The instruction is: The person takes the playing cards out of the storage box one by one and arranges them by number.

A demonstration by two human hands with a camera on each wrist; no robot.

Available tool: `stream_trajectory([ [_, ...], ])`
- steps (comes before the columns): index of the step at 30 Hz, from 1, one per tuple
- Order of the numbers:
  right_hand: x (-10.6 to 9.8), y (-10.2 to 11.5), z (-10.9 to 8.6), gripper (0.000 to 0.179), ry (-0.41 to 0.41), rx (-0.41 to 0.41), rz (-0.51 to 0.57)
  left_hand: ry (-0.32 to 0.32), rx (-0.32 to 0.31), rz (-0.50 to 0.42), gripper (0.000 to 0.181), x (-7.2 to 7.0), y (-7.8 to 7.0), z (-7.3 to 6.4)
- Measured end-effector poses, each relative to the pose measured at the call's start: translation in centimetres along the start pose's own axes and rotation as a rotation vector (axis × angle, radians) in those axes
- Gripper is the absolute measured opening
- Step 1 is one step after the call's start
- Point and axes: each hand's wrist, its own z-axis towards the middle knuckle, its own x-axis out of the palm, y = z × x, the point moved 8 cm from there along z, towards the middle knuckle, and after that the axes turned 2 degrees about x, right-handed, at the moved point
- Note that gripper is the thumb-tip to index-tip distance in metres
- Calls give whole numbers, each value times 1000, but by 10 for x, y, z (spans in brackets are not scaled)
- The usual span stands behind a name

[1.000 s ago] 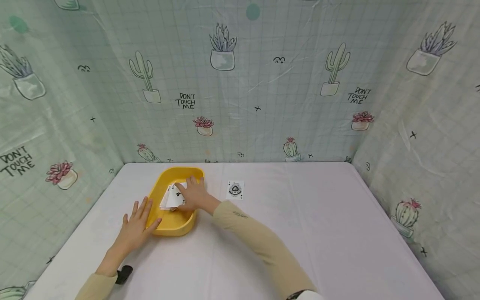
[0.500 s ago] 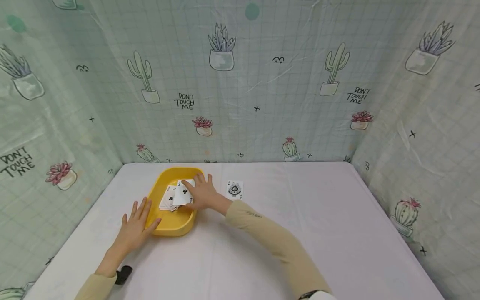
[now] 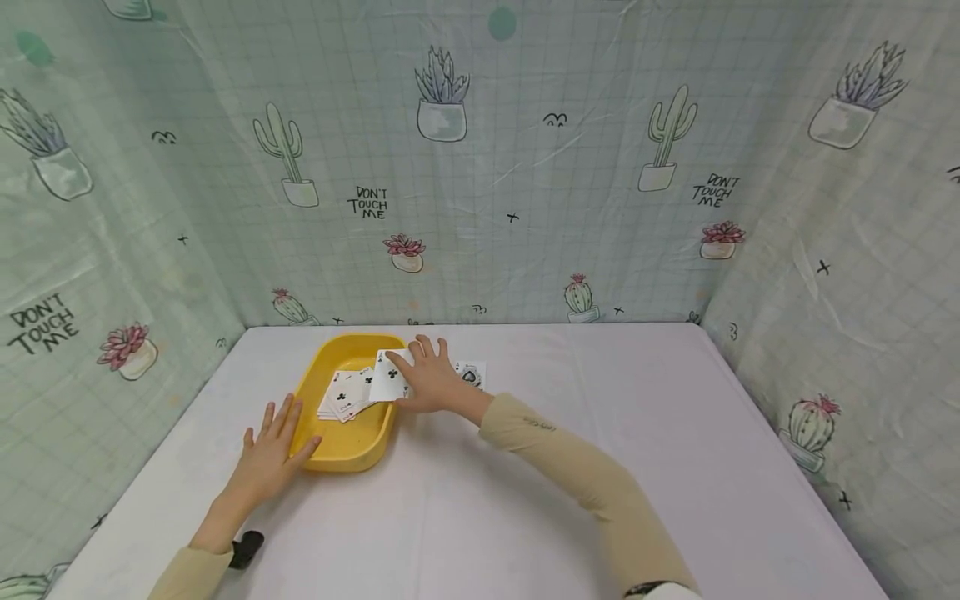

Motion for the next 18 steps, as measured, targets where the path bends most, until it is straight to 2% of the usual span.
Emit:
stream_trajectory([
  [10, -4, -24, -19, 75, -60, -22, -23, 1, -1, -2, 78, 2, 0, 1],
  [18, 6, -43, -29, 75, -64, 1, -32, -3, 6, -3, 78, 1, 0, 0],
])
